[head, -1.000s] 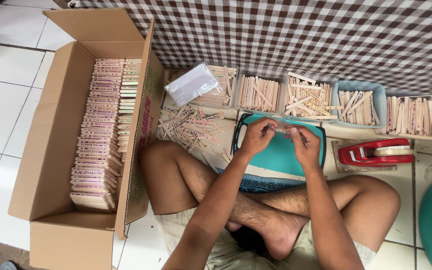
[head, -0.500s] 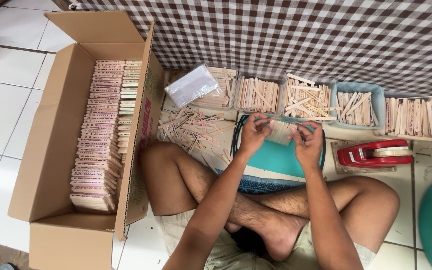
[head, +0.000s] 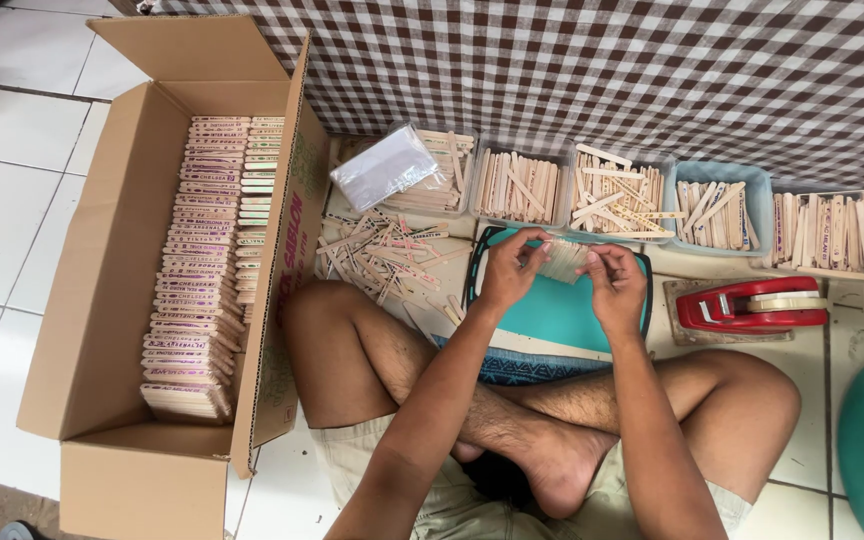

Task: The person sits on the floor and bundles small wooden sticks with rubber bands. They gather sticks from a pile, align them on a teal cutting board, and secure each bundle with a rubber band. Completed bundles are placed into a cardboard box.

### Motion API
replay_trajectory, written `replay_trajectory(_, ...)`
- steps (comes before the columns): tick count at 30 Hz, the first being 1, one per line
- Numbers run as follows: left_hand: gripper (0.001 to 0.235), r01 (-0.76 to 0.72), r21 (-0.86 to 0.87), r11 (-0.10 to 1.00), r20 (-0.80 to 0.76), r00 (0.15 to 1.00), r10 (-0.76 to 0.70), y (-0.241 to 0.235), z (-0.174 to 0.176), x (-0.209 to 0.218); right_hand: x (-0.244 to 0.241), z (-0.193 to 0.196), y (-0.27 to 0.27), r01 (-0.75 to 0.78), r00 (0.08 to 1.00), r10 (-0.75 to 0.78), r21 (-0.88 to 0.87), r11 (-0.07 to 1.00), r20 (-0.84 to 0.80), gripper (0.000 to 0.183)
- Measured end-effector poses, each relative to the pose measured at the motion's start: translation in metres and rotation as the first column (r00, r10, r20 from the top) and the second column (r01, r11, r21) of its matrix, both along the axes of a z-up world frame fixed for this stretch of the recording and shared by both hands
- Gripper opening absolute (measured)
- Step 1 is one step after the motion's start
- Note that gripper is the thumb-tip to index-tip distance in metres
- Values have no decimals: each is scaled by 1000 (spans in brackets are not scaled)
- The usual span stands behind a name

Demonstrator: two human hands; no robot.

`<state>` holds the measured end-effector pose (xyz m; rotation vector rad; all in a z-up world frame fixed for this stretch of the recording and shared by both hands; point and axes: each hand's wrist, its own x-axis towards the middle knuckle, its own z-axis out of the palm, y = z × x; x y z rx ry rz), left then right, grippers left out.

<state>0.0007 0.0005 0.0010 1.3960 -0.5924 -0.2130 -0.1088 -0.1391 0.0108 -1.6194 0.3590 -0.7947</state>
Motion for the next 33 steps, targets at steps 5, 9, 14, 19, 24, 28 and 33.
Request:
replay_trajectory(5,11,-13,-24,1000,35,999,14,-1,-2,2,-1,-5,-2,19,999,-19,-3,1000,-35,7)
replay_trajectory(9,10,-2,-34,999,-47,999,0,1,6,-1,-1,-5,0,38,999,-38,-3,999,-28,6)
replay_trajectory(14,13,5,-35,999,-205,979,-12,2,8,-3,-1,-8,0,77,996,-77,-14,997,-33,7)
replay_trajectory(19,20,5,-71,997,-267,963,-24,0,8,0,-2,15,10,73,997,-72,35,997,-18,13)
replay_trajectory(24,22,76,-30,997,-304,949,-82,0,8,-3,-5,18,6,36,998,-35,10,999,-55,13)
replay_trajectory(28,16,121,-3,993,-245,962,-118,2,18,-3,-7,18,1,-6,998,6,-3,1000,-64,17)
replay_trajectory(33,15,128,-14,992,-158,979,-129,3,17,-2,-7,18,-1,-36,999,36,-25,999,-16,20)
